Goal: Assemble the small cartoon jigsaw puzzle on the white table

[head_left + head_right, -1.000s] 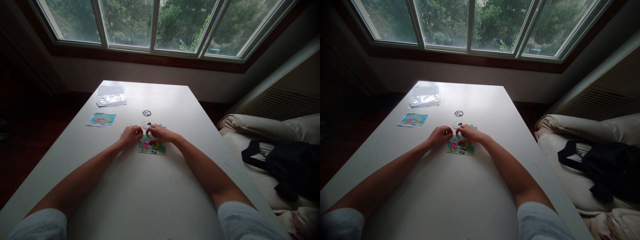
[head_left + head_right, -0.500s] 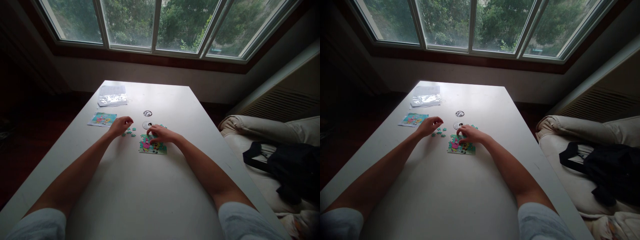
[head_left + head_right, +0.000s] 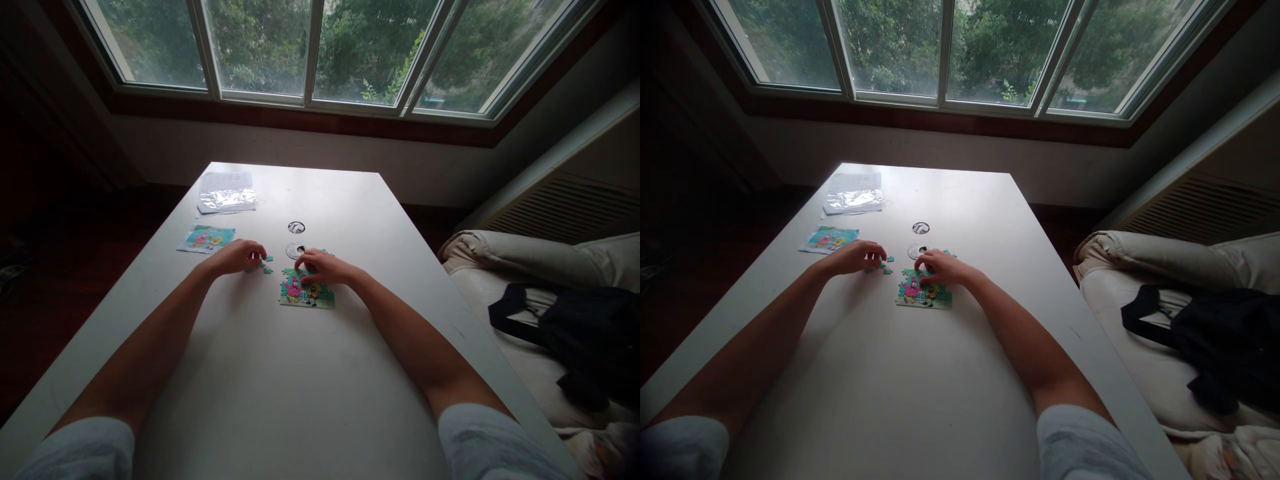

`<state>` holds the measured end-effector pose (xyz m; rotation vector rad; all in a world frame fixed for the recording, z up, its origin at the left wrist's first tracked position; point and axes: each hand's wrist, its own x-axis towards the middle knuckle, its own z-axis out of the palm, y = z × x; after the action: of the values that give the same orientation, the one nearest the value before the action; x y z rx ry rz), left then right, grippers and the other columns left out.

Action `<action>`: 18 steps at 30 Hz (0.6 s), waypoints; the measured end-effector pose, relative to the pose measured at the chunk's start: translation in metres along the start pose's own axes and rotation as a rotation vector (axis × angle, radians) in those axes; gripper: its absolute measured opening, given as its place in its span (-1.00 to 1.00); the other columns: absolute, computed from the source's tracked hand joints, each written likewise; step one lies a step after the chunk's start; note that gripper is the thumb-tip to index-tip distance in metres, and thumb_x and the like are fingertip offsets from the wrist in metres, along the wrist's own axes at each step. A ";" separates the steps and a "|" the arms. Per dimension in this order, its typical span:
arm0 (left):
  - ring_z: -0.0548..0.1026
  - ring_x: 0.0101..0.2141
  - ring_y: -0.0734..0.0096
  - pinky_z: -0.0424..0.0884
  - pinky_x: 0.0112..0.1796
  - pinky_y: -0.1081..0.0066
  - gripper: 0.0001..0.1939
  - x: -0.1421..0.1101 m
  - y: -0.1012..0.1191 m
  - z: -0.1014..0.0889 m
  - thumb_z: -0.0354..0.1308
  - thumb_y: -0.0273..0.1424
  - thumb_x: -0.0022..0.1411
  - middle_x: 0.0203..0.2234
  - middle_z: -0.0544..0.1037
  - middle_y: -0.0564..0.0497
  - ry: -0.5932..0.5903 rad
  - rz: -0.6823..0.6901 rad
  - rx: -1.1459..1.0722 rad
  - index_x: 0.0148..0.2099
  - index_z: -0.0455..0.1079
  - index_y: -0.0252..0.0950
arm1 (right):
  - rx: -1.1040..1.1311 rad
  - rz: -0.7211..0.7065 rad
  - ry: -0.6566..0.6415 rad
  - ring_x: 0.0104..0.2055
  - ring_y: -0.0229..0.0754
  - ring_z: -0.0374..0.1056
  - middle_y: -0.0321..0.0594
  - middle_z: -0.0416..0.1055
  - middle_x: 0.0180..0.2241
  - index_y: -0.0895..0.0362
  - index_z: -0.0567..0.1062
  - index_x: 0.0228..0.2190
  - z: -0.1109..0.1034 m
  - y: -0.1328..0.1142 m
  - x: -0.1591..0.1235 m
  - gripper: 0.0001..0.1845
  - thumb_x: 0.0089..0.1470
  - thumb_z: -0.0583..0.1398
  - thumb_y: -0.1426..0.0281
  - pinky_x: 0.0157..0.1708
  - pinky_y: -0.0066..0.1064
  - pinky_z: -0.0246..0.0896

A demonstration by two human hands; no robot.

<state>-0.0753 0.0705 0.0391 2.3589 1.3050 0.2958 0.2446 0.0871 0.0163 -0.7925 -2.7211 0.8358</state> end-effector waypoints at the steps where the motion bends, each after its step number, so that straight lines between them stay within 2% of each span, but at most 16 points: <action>1: 0.49 -0.39 0.40 0.33 -0.35 0.47 -0.76 -0.001 0.003 -0.001 0.15 -0.26 0.22 -0.35 0.59 0.02 -0.027 0.046 -0.006 -0.13 0.59 -0.14 | 0.000 -0.001 0.002 -0.18 -0.13 0.23 -0.19 0.31 -0.26 0.06 0.52 -0.03 0.000 0.000 0.000 -0.58 0.10 0.34 0.18 -0.20 -0.36 0.17; 5: 0.48 -0.31 0.38 0.35 -0.28 0.45 -0.76 -0.001 0.012 0.001 0.18 -0.26 0.25 -0.25 0.55 -0.02 -0.093 0.189 -0.002 -0.08 0.60 -0.10 | 0.005 -0.002 0.007 -0.20 -0.14 0.22 -0.19 0.31 -0.26 0.07 0.52 -0.03 0.000 -0.001 0.000 -0.59 0.11 0.34 0.20 -0.22 -0.38 0.15; 14: 0.44 -0.26 0.35 0.34 -0.25 0.42 -0.75 0.002 0.008 0.012 0.17 -0.37 0.27 -0.23 0.49 -0.03 -0.082 0.218 -0.025 -0.04 0.58 -0.09 | 0.007 -0.011 0.013 -0.19 -0.13 0.22 -0.19 0.32 -0.28 0.07 0.53 -0.04 -0.001 -0.001 0.001 -0.61 0.11 0.34 0.21 -0.21 -0.37 0.15; 18: 0.44 -0.23 0.33 0.33 -0.22 0.41 -0.79 0.004 0.012 0.017 0.15 -0.38 0.30 -0.23 0.49 -0.04 -0.050 0.253 -0.027 -0.12 0.61 -0.10 | 0.011 -0.011 0.018 -0.19 -0.13 0.23 -0.20 0.32 -0.28 0.07 0.53 -0.04 0.000 -0.001 0.001 -0.61 0.10 0.34 0.22 -0.22 -0.38 0.15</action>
<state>-0.0576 0.0634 0.0297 2.4931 0.9739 0.3255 0.2436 0.0871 0.0171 -0.7784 -2.7003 0.8359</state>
